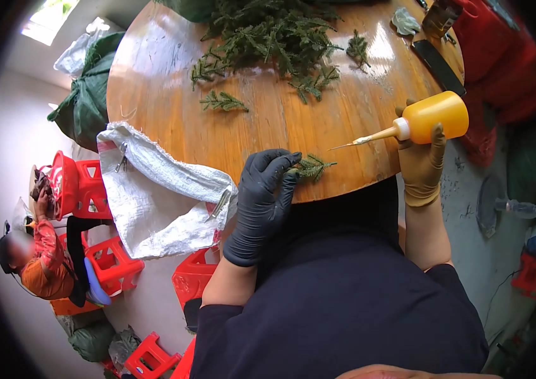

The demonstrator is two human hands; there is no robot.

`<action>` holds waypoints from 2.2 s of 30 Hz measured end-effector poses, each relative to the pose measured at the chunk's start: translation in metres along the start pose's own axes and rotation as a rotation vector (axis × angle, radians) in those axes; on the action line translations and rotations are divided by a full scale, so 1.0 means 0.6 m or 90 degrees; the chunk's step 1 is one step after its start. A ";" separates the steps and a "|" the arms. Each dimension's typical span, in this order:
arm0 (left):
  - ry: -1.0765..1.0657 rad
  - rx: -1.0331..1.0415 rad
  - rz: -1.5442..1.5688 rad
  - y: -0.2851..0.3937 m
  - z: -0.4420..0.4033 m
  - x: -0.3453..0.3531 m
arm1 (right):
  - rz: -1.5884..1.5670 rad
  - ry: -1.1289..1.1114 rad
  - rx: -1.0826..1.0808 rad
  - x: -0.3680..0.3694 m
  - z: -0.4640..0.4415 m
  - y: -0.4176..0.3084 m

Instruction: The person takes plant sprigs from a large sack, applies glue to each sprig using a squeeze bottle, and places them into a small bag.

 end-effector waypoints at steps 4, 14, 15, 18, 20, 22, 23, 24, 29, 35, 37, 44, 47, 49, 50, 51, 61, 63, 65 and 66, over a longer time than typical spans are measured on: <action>-0.089 0.008 -0.067 0.004 -0.004 0.007 | 0.059 0.002 0.004 0.026 0.013 0.004; -0.084 -0.026 -0.118 0.004 -0.006 0.013 | 0.201 -0.142 0.000 0.089 0.020 0.025; -0.083 -0.027 -0.119 0.003 -0.007 0.014 | 0.213 -0.159 0.001 0.091 0.020 0.029; -0.065 0.000 -0.120 0.005 -0.009 0.013 | 0.223 -0.171 0.006 0.090 0.024 0.038; -0.063 0.001 -0.115 0.004 -0.009 0.013 | 0.235 -0.172 0.003 0.092 0.025 0.036; -0.064 0.001 -0.115 0.005 -0.010 0.012 | 0.247 -0.173 0.001 0.090 0.025 0.033; -0.065 0.001 -0.115 0.006 -0.010 0.012 | 0.257 -0.172 -0.002 0.086 0.025 0.031; -0.065 0.002 -0.114 0.006 -0.010 0.013 | 0.267 -0.171 -0.004 0.082 0.025 0.029; -0.077 0.003 -0.125 0.006 -0.011 0.013 | 0.269 -0.145 -0.020 0.064 0.022 0.013; -0.088 0.008 -0.126 0.006 -0.013 0.015 | 0.248 -0.114 -0.029 0.044 0.015 -0.005; -0.088 0.008 -0.125 0.006 -0.013 0.016 | 0.242 -0.104 -0.028 0.035 0.014 -0.009; -0.094 0.042 -0.115 0.012 -0.013 0.013 | 0.198 -0.054 -0.031 -0.002 0.011 -0.017; -0.079 -0.019 -0.057 0.006 -0.001 -0.006 | 0.120 -0.028 -0.014 -0.011 0.008 -0.014; 0.053 0.050 -0.050 0.021 0.018 -0.079 | 0.075 -0.016 0.002 -0.018 0.002 -0.013; 0.136 0.053 -0.096 0.026 0.035 -0.130 | 0.070 -0.015 0.004 -0.022 0.000 -0.013; 0.225 0.013 -0.120 0.014 0.062 -0.184 | 0.048 -0.015 0.011 -0.025 -0.002 -0.011; 0.137 -0.251 -0.505 -0.102 0.107 -0.301 | -0.051 -0.046 0.035 -0.028 -0.012 -0.006; 0.098 -0.093 -0.436 -0.062 0.028 -0.252 | -0.052 -0.044 0.032 -0.032 -0.012 -0.007; 0.034 0.033 -0.413 -0.045 -0.051 -0.206 | -0.055 -0.047 0.029 -0.033 -0.014 -0.007; 0.011 0.094 -0.427 -0.041 -0.086 -0.189 | -0.065 -0.050 0.029 -0.032 -0.014 -0.007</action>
Point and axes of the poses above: each hand's wrist, its own z-axis away from the middle knuckle, its own x-axis out of the palm, y = z × x, the point moved 7 cm from there along -z, towards the middle knuckle, and after that the axes turned 7 degrees about -y, right-handed, at the moved point
